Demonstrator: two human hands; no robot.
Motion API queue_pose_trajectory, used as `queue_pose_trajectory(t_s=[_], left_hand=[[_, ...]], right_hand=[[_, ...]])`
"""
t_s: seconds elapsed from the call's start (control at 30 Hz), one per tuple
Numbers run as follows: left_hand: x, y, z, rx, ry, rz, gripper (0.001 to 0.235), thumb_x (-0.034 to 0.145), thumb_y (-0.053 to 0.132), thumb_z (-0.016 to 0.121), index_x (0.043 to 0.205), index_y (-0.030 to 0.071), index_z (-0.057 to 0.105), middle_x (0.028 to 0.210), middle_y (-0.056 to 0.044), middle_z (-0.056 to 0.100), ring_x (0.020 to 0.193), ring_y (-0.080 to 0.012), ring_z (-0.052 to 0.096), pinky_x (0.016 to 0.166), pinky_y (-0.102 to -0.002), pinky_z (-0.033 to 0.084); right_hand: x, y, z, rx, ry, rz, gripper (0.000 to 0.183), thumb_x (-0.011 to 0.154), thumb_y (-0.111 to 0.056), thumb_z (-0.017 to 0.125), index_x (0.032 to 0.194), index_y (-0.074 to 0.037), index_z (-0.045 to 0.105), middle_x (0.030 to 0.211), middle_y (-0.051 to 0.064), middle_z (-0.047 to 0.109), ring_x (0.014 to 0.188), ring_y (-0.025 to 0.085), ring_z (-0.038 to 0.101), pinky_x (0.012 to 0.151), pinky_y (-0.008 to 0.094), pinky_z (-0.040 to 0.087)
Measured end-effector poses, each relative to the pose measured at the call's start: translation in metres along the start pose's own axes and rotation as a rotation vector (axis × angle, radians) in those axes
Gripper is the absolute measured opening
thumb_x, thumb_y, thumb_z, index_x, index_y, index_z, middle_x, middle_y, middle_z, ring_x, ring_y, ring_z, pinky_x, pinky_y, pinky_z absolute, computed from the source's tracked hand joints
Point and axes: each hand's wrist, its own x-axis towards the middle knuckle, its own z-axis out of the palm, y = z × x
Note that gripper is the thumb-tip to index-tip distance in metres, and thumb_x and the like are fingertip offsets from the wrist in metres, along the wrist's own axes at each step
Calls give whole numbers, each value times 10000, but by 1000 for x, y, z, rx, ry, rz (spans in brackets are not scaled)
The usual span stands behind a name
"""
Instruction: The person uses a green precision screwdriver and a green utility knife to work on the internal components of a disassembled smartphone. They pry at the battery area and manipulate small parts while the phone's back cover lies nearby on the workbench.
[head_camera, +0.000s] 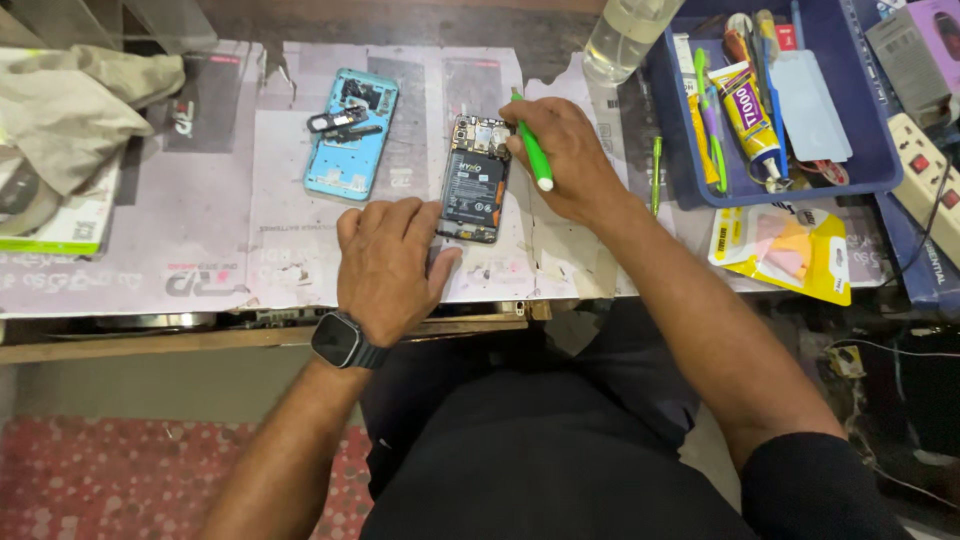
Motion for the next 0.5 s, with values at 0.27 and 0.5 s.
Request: queue_pose_trajectory(t_s=[0.27,0.5], left_hand=[[2,0,-3,-109,-37,12,487,760,281,852,1156,46,695,1083,-88,682,1051,-289,582,929,-480,351],[4,-3,-5,-161,-50,6,393,805,256,837,1126,68,708,1047,-69,679,1019,-280,589,915,-481,347]], right_hand=[[8,-28,-20,88,-57,-89,246,1100,-145,631,1326,-74,567,1220,119,662,1174,335,594,1031,475,479],[11,-43,-33,402,2,122,312,1180,-227,581,1428,-37,572,1302,140,652,1145,214,705,961,382,606]])
